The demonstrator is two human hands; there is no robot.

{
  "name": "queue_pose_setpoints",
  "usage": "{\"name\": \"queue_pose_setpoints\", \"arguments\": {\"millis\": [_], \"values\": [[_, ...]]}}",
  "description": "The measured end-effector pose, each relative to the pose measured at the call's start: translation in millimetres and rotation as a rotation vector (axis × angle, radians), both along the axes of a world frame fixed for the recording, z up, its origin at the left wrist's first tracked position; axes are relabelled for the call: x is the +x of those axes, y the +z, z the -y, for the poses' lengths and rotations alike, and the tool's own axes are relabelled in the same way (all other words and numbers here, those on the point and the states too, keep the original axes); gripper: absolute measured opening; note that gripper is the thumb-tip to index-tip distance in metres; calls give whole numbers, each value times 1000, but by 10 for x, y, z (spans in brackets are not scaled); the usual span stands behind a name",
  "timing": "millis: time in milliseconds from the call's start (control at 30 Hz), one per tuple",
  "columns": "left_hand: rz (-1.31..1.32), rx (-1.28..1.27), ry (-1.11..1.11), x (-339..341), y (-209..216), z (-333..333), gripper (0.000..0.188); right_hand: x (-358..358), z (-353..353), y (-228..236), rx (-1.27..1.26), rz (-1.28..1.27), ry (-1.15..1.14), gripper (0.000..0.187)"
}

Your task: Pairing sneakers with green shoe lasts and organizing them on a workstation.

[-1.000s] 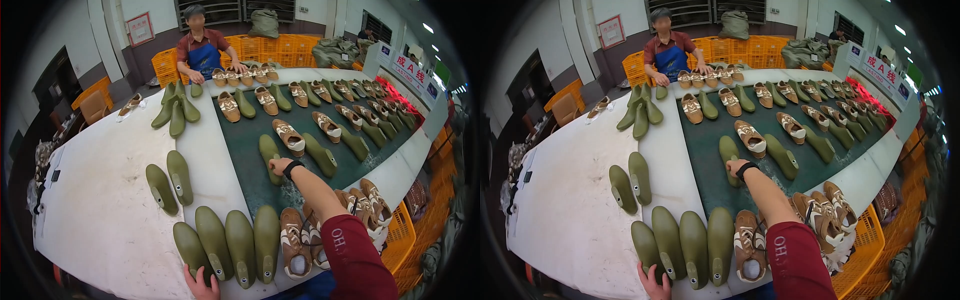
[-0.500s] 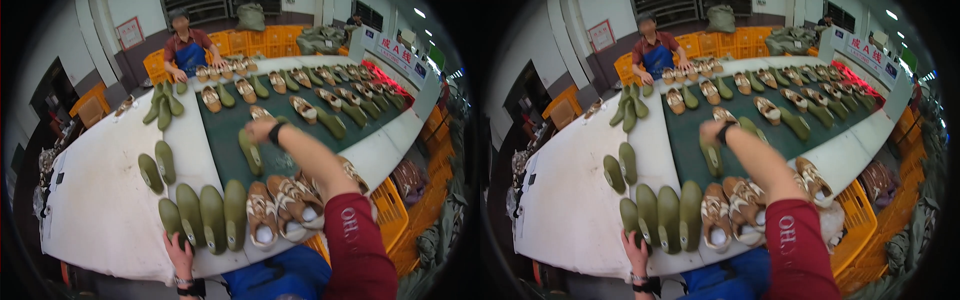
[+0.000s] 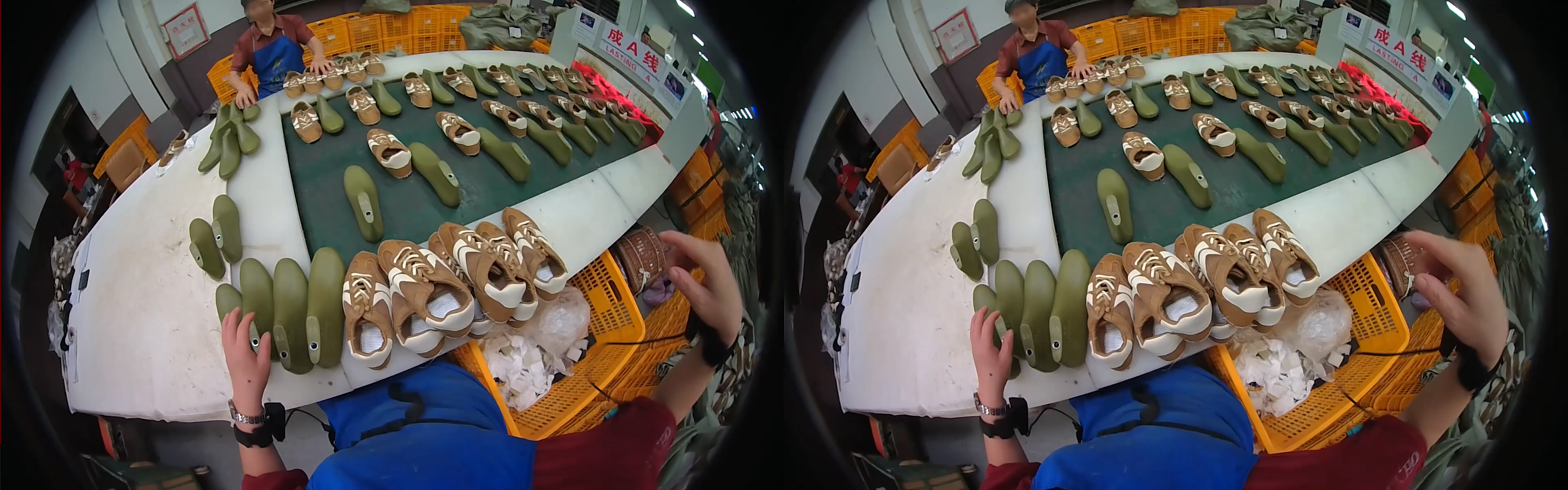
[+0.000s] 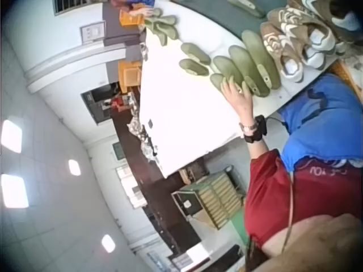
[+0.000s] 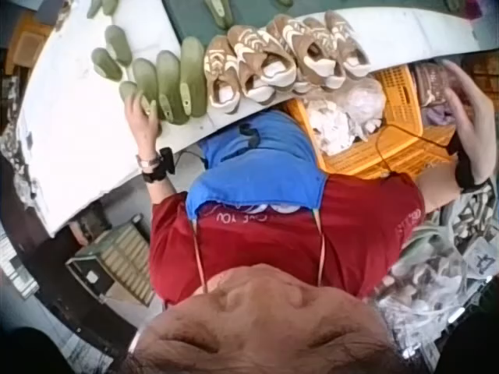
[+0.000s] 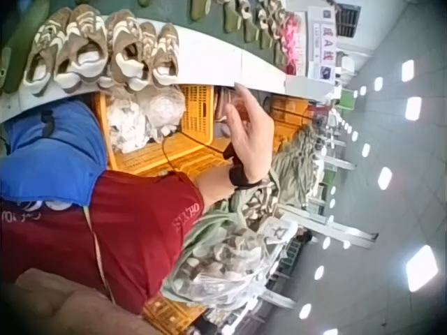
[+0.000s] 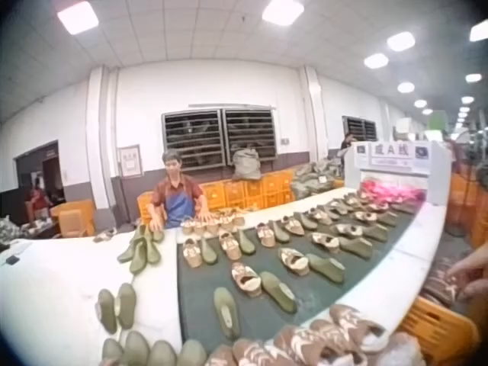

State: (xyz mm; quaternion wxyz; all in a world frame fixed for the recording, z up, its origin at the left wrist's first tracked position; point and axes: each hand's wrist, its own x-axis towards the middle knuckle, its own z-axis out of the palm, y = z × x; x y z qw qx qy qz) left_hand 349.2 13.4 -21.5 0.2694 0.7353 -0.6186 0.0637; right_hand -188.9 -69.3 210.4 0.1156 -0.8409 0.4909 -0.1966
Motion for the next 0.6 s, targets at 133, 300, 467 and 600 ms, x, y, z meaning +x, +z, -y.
{"name": "queue_pose_setpoints", "arguments": {"millis": [133,300,467,600], "values": [[-25,-37,-256,-472,292,267,38,-19,128,-992,-61,-84,-196,39],[-198,137,-697,-1414,181,579,39,1068,172,-1898,40,29,201,44],[-294,243,-743,-1859,-120,765,44,1525,360,-2319,36,-5,327,45],[-246,357,-767,-1861,-248,795,38,1599,376,-2294,124,170,379,30]]}}
